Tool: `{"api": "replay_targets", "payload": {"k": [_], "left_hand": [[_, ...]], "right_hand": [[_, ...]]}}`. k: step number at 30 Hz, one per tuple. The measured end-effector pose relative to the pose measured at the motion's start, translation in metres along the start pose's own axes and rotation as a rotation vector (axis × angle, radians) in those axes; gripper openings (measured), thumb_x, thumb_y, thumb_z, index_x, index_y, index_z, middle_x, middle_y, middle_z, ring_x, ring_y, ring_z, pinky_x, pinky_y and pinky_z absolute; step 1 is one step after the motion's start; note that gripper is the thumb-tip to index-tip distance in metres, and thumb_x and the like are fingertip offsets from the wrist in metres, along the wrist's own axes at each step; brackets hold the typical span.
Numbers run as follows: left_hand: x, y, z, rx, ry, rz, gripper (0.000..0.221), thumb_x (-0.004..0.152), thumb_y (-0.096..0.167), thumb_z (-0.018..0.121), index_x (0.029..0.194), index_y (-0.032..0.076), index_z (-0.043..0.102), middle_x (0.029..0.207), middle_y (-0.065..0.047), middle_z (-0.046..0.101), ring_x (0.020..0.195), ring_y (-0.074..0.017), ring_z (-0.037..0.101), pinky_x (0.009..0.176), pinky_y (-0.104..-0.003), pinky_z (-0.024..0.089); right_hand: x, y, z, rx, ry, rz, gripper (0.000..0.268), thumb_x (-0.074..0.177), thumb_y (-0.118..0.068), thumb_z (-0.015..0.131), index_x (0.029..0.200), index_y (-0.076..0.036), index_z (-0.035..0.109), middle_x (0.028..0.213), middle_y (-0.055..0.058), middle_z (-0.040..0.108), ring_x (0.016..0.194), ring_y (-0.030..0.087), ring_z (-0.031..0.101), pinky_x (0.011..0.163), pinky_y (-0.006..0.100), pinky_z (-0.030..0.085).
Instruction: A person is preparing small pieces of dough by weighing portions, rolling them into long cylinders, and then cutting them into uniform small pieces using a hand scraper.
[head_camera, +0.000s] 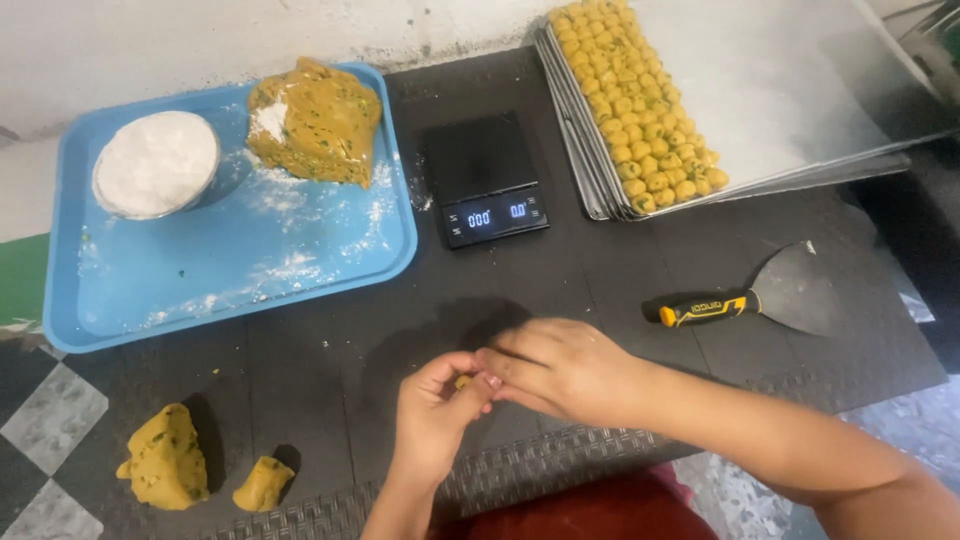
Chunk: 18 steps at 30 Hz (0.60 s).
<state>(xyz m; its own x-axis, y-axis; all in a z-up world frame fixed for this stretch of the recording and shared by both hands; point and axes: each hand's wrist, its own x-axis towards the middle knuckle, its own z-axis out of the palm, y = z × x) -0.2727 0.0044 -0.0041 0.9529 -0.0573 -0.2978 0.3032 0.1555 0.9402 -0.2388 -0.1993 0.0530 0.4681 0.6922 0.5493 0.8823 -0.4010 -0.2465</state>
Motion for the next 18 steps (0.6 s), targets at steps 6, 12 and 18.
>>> {"api": "replay_targets", "payload": {"k": [6,12,18], "left_hand": [[0.001,-0.03,-0.007,-0.33,-0.068,-0.08,0.003,0.087,0.002,0.079,0.09,0.002,0.077,0.063,-0.007,0.066,0.047,-0.0124,0.052,0.046,-0.026,0.039],[-0.001,-0.017,-0.03,-0.351,0.06,-0.153,0.008,0.093,0.004,0.073,0.099,0.002,0.076,0.092,-0.018,0.077,0.06,-0.0168,0.056,0.058,-0.031,0.046],[-0.007,-0.019,-0.032,-0.406,0.0,-0.171,0.01,0.096,0.018,0.073,0.096,0.011,0.066,0.092,-0.008,0.069,0.068,-0.0168,0.058,0.063,-0.033,0.045]], "right_hand": [[-0.002,0.018,0.007,0.585,-0.004,0.174,0.02,0.094,-0.022,0.08,0.111,-0.012,0.078,0.099,0.005,0.079,0.09,0.019,0.077,0.082,0.031,0.063],[0.009,0.078,-0.003,0.891,-0.011,0.786,0.021,0.102,-0.004,0.062,0.116,-0.007,0.077,0.111,0.009,0.083,0.074,0.012,0.073,0.064,0.025,0.063],[0.036,0.153,-0.001,0.228,0.213,0.73,0.064,0.113,-0.056,0.033,0.075,-0.014,0.063,0.075,-0.002,0.062,0.074,0.014,0.061,0.075,0.033,0.048]]}}
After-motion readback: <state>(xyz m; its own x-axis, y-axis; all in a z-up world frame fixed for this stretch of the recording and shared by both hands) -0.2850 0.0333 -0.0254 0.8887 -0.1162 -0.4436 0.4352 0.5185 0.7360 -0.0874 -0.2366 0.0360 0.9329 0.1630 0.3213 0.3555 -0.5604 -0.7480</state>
